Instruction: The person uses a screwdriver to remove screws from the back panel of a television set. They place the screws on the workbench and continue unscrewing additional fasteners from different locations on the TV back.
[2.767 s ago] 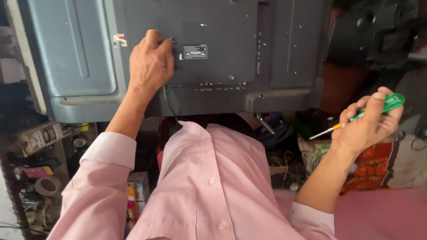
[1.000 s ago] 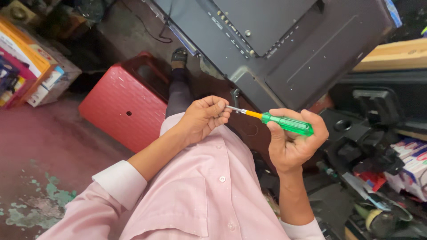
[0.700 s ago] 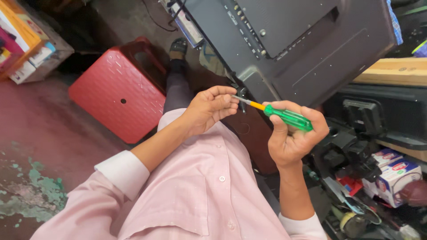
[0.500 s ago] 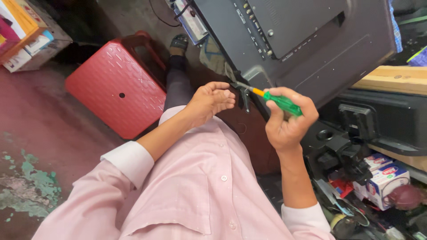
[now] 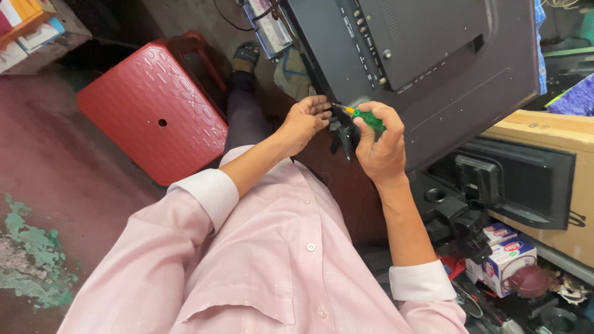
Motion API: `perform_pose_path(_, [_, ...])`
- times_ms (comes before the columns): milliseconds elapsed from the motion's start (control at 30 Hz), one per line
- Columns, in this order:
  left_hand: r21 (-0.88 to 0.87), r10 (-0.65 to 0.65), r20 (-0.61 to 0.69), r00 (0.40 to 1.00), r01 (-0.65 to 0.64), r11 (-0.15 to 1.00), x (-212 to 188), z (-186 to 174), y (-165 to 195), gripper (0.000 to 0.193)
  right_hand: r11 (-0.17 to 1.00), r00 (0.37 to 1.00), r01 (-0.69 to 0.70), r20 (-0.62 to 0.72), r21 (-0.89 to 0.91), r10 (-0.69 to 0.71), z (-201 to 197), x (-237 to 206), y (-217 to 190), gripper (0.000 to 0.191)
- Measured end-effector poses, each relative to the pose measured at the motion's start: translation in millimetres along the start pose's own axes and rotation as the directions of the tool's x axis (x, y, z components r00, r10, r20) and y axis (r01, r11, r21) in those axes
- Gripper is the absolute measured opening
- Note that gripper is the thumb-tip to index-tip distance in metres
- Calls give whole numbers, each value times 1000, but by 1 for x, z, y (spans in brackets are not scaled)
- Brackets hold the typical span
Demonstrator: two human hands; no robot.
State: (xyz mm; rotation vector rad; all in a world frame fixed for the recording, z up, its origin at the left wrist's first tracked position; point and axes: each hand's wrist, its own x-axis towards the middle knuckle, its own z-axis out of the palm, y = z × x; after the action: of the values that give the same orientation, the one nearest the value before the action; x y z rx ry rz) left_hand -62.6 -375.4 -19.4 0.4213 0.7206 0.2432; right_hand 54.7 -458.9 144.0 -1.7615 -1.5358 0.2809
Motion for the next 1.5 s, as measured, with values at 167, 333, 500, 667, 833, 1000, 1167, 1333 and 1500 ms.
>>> perform_pose_path(167, [-96, -56, -47, 997, 52, 994, 3, 5, 4, 72, 1000, 1000, 10, 25, -19, -9, 3, 3, -2, 42])
perform_pose_path(333, [-124, -82, -28, 996, 78, 989, -1, 6, 11, 67, 1000, 1000, 1, 23, -29, -1, 3, 7, -6, 43])
perform_pose_path(500, [-135, -99, -34, 995, 93, 986, -2, 7, 14, 64, 981, 999, 35, -8, -188, -38, -3, 20, -16, 53])
perform_pose_path(667, [-98, -141, -31, 990, 138, 986, -2, 7, 24, 62, 974, 994, 59, -81, -217, -78, -10, 23, -38, 48])
perform_pose_path(833, [-210, -204, 42, 978, 208, 955, 0, 18, 43, 27, 960, 965, -23, -259, -279, -52, -11, 26, -41, 27])
perform_pose_path(1000, [-133, -257, -15, 966, 253, 958, -3, 37, 68, 33, 961, 949, 140, -244, -239, -199, -21, 36, -46, 26])
perform_pose_path(1167, [47, -378, -27, 925, 379, 924, -3, 49, 86, 51, 988, 927, 15, -367, -154, -72, -20, 42, -60, 25])
perform_pose_path(1333, [55, -423, -83, 902, 428, 902, 3, 52, 98, 59, 996, 920, 47, -386, -82, -75, -10, 41, -38, 32])
perform_pose_path(1500, [36, -397, -79, 914, 401, 915, 7, 57, 111, 50, 999, 874, 20, -484, -39, -36, 6, 24, -15, 29])
